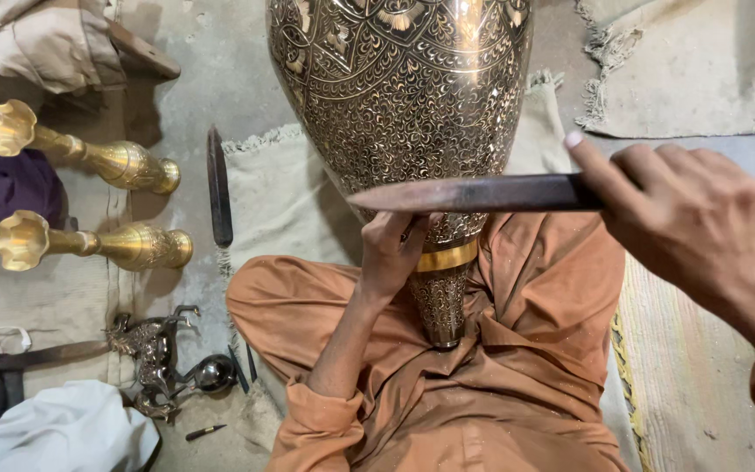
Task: The person sits cross-legged on the floor holding a large engraved brass vase between their legs. They hold a chisel against the vase surface with one hand and strike it with a wooden mallet held in the other hand, working across the decorated surface throughout the episode.
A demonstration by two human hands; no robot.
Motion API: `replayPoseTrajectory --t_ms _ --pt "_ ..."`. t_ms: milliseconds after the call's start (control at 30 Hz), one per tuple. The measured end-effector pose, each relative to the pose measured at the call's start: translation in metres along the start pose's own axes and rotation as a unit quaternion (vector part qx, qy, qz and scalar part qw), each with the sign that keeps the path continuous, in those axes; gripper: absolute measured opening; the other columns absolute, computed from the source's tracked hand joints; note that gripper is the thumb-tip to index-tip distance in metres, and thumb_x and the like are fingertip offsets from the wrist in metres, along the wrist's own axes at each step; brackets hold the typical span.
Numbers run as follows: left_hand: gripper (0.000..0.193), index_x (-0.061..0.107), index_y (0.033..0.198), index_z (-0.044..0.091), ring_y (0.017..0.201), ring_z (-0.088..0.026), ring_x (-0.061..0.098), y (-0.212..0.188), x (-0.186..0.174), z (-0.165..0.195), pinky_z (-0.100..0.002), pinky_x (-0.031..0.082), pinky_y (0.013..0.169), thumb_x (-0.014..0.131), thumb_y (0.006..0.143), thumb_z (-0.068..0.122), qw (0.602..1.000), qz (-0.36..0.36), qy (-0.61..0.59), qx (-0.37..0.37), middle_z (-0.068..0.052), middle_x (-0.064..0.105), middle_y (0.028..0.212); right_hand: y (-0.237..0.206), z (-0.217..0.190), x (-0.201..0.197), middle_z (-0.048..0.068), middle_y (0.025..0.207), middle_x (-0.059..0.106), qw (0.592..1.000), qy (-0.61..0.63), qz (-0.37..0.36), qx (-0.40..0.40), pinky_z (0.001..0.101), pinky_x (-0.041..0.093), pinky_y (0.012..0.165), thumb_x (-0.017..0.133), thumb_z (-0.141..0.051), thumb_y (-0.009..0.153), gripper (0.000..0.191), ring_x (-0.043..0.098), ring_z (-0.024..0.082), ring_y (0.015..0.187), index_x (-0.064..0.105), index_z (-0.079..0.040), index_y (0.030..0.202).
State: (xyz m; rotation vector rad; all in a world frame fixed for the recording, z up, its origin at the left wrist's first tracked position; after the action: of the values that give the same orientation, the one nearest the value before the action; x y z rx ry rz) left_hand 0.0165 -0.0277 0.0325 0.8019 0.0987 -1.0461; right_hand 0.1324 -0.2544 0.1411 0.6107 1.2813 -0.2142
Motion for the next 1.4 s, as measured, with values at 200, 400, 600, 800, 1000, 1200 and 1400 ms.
replayPoseTrajectory --t_ms 200,400,600,800,1000,1200,1400 --pt "0.017 0.065 0.108 0.002 0.090 -0.018 0.072 -0.004 -0.002 0.001 -0.031 0.062 0.075 0.075 0.095 0.002 1.000 0.006 -0.025 0.008 -0.008 0.076 0.102 -0.001 0.001 -0.005 0.016 0.095 0.072 0.991 0.116 0.069 0.009 0.0357 0.058 0.061 0.069 -0.010 0.101 0.040 0.069 0.023 0.074 0.058 -0.006 0.139" --pt "0.017 0.068 0.109 0.003 0.086 -0.018 0.074 -0.004 -0.001 0.002 -0.030 0.063 0.074 0.076 0.094 0.000 1.000 0.002 -0.025 0.003 -0.008 0.076 0.101 0.001 -0.008 0.006 0.010 0.080 0.073 0.999 -0.025 0.013 -0.026 0.0318 0.051 0.046 0.076 -0.024 0.094 0.051 0.065 0.019 0.058 0.062 -0.013 0.141" --pt "0.014 0.069 0.105 0.005 0.086 -0.019 0.075 0.003 -0.004 0.006 -0.031 0.061 0.073 0.076 0.093 0.002 1.000 -0.010 -0.002 0.007 -0.007 0.075 0.099 0.004 -0.017 -0.005 0.005 0.071 0.069 0.995 -0.073 0.052 -0.034 0.0270 0.044 0.041 0.077 -0.021 0.093 0.047 0.056 0.013 0.047 0.065 -0.020 0.138" --pt "0.016 0.065 0.107 0.002 0.087 -0.020 0.073 -0.002 -0.004 0.002 -0.034 0.061 0.075 0.075 0.095 0.000 1.000 -0.002 -0.021 0.002 -0.007 0.076 0.100 -0.007 0.007 -0.013 0.010 0.085 0.064 0.969 0.205 0.131 0.042 0.0338 0.053 0.063 0.080 -0.021 0.100 0.042 0.064 0.022 0.071 0.055 -0.014 0.133" --pt "0.023 0.068 0.113 0.006 0.086 -0.017 0.074 -0.007 0.005 -0.013 -0.031 0.064 0.074 0.074 0.093 -0.003 1.000 -0.030 0.006 0.002 -0.006 0.076 0.102 -0.003 -0.008 -0.008 0.009 0.083 0.073 0.987 0.071 0.139 -0.025 0.0342 0.053 0.053 0.083 -0.009 0.089 0.059 0.066 0.021 0.062 0.056 -0.011 0.142" --pt "0.031 0.068 0.119 0.009 0.088 -0.017 0.075 -0.006 0.003 -0.002 -0.033 0.065 0.078 0.076 0.092 -0.003 0.998 -0.030 0.018 0.050 -0.005 0.077 0.105 0.012 -0.013 -0.003 0.009 0.086 0.074 0.991 0.125 0.040 -0.001 0.0306 0.054 0.051 0.084 -0.014 0.092 0.057 0.068 0.017 0.063 0.060 -0.018 0.144" --pt "0.029 0.061 0.118 0.006 0.091 -0.021 0.073 -0.001 -0.002 -0.003 -0.034 0.063 0.078 0.076 0.093 -0.001 0.999 -0.028 -0.009 0.032 -0.005 0.076 0.106 0.005 -0.002 -0.005 0.010 0.092 0.070 0.929 0.349 0.116 0.045 0.0326 0.057 0.063 0.079 -0.004 0.091 0.062 0.069 0.020 0.073 0.053 -0.012 0.147"
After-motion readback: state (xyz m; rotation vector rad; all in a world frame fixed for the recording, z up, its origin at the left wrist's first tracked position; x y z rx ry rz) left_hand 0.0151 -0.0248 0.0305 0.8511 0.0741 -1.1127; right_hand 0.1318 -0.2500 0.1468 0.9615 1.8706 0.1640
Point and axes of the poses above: each hand's wrist, its own y-axis towards the middle knuckle, its own x-axis out of the palm, z = x × y, the point moved 8 cm from there along y, towards the middle knuckle
